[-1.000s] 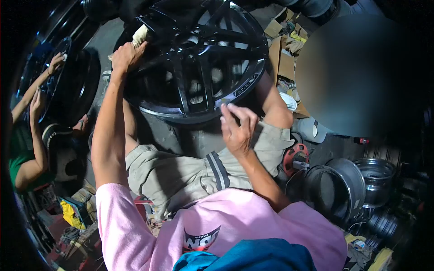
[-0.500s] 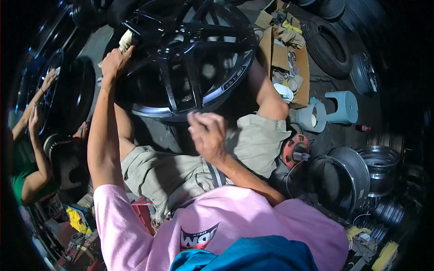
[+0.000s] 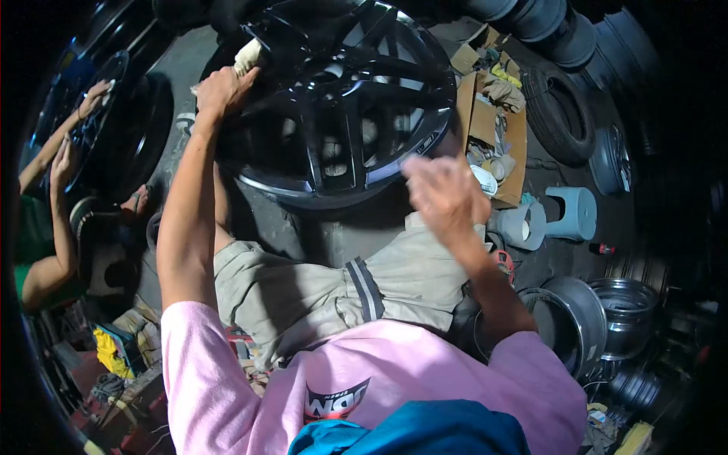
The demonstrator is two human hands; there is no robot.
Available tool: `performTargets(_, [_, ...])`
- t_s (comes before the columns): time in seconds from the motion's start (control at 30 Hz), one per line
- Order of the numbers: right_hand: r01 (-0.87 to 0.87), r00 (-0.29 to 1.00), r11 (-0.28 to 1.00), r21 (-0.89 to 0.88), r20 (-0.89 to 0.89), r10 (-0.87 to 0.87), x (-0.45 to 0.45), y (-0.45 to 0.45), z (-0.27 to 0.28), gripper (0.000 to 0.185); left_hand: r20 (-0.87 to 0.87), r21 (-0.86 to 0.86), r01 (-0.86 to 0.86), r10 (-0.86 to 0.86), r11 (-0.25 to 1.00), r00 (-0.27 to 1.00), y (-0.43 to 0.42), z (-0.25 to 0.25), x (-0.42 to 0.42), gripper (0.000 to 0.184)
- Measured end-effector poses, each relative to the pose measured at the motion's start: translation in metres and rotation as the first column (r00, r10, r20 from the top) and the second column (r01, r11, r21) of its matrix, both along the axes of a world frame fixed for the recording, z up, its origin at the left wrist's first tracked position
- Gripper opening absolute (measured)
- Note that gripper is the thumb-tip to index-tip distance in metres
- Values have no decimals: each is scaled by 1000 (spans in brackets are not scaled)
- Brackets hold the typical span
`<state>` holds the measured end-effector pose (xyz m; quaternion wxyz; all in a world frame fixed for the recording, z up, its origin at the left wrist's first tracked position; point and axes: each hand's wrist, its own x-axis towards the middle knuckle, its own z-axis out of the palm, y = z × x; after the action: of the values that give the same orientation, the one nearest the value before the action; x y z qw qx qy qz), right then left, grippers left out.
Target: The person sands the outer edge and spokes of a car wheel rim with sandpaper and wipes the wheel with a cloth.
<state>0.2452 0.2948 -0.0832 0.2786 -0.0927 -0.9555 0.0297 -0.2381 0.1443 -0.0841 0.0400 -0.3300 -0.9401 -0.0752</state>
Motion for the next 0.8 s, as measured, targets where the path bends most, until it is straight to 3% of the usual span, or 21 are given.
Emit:
performTargets(0.07, [155, 987, 987, -33, 38, -154, -10, 37, 20, 24, 24, -2, 54, -54, 999, 998, 2, -1, -1, 85])
performTargets(0.13, [149, 987, 988, -39, 62, -147, -16, 51, 31, 23, 8, 14, 27, -27, 1000, 1000, 5, 1, 1, 86])
performTargets(0.27, [-98, 987, 964, -247, 96, 126, -9, 9, 31, 25, 22, -12, 15, -14, 1000, 1000, 0, 5, 3, 87])
performTargets(0.33, [-102, 982, 992, -72, 150, 112, -8, 32, 39, 24, 20, 12, 48, -48, 999, 999, 1, 1, 3, 86])
performTargets(0.37, [1, 994, 1000, -7, 111, 0, -10, 51, 30, 23, 15, 16, 59, -59, 998, 998, 1, -3, -1, 85])
performTargets(0.47, [80, 993, 997, 16, 86, -81, -16, 57, 30, 24, 19, 14, 25, -25, 1000, 999, 2, 0, 1, 84])
performTargets(0.6, [-68, 996, 970, -234, 48, 81, -12, -24, 11, 30, -4, 15, 15, -14, 1000, 1000, 0, 0, 3, 84])
performTargets(0.7, [0, 996, 1000, -6, 89, 1, -15, 14, 22, 29, -12, 14, 55, -54, 998, 998, -1, -5, -3, 84])
performTargets(0.8, [126, 990, 991, 40, 67, -128, -30, 77, 31, 20, -20, 18, 56, -55, 998, 998, 2, -3, 2, 83])
